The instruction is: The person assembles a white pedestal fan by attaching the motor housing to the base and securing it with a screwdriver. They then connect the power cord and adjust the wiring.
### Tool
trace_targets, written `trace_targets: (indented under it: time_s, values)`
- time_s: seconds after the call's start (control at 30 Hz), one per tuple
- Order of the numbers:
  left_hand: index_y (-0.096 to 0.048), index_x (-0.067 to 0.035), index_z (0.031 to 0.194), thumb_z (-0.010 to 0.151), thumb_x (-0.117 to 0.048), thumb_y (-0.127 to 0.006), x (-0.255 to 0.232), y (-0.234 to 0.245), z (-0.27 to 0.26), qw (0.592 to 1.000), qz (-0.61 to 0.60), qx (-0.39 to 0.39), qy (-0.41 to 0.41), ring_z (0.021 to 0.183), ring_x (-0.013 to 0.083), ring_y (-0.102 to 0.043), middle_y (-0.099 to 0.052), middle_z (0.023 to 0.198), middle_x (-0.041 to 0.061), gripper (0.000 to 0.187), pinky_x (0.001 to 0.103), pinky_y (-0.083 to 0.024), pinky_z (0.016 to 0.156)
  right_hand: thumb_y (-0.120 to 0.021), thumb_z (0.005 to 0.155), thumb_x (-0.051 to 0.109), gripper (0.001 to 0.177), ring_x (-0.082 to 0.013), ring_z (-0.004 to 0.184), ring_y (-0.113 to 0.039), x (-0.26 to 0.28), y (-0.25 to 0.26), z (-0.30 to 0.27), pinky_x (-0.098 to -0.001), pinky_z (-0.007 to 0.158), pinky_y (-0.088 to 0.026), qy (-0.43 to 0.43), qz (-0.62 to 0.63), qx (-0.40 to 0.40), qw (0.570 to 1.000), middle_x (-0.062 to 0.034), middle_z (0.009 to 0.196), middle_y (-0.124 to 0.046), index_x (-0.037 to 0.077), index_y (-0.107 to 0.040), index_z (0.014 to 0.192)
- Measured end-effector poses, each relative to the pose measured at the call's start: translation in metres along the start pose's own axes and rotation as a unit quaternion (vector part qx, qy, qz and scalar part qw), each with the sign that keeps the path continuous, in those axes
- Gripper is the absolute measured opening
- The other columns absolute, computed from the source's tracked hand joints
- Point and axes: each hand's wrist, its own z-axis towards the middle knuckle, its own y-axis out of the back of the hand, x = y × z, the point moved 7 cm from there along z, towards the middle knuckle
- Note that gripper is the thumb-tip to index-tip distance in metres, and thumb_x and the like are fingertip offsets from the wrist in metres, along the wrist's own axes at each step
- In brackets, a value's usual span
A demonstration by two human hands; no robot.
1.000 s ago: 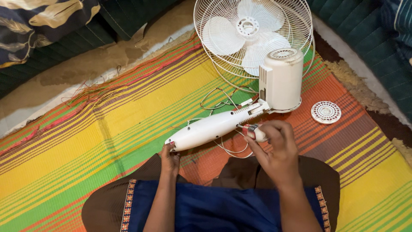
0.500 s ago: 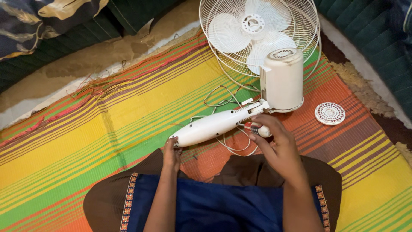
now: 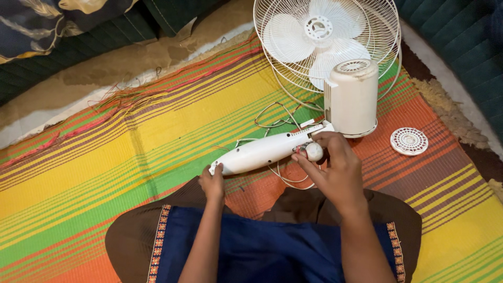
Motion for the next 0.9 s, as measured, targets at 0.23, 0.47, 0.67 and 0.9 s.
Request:
trace_targets:
  time_s: [0.23,0.47,0.67,0.9]
  values:
    - [-0.066,-0.002,0.125,0.09,-0.013,-0.07,-0.192,0.039,-0.126,0.918,-0.031,0.018,-0.395,0.131,0.0399,-0.046,-0.054,0.136,0.02,0.037,0.048,-0.033,0.113,-0.093,0.076,0.031,0.055,-0.0311,0.076,-0.066,-0.011,-0.007,-0.003,-0.0417,0.063,-0.053,0.006,-0.012,-0.037,0.999,-0.0131,0.092,-0.059,0.003,-0.055,0.103]
    - [-0.066,-0.006,0.119,0.087,-0.023,-0.08,-0.32,0.051,-0.216,0.81,-0.102,0.207,-0.539,0.11,0.0341,-0.063,-0.066,0.12,0.012,0.039,0.043,-0.053,0.096,-0.085,0.069,0.006,0.048,-0.0367,0.09,-0.067,-0.014,-0.002,-0.005,-0.0431,0.073,-0.055,0.002,-0.012,-0.002,1.0,-0.0142,0.103,-0.062,0.004,-0.059,0.11]
    - [-0.069,-0.006,0.118,0.083,-0.018,-0.083,-0.329,0.036,-0.205,0.819,-0.113,0.255,-0.502,0.097,0.0327,-0.066,-0.067,0.105,0.012,0.04,0.042,-0.055,0.085,-0.077,0.066,-0.002,0.055,-0.0353,0.1,-0.07,-0.021,0.004,0.0,-0.0395,0.083,-0.057,0.001,0.081,0.105,0.991,-0.0157,0.113,-0.068,0.001,-0.062,0.119]
    - [-0.069,-0.004,0.117,0.084,-0.014,-0.082,-0.333,0.036,-0.201,0.807,-0.108,0.255,-0.521,0.098,0.0333,-0.067,-0.068,0.106,0.013,0.037,0.042,-0.055,0.086,-0.08,0.072,0.002,0.054,-0.0334,0.105,-0.071,-0.023,0.008,0.0,-0.0388,0.086,-0.057,0.004,0.073,0.082,0.994,-0.0172,0.118,-0.07,0.0,-0.064,0.123]
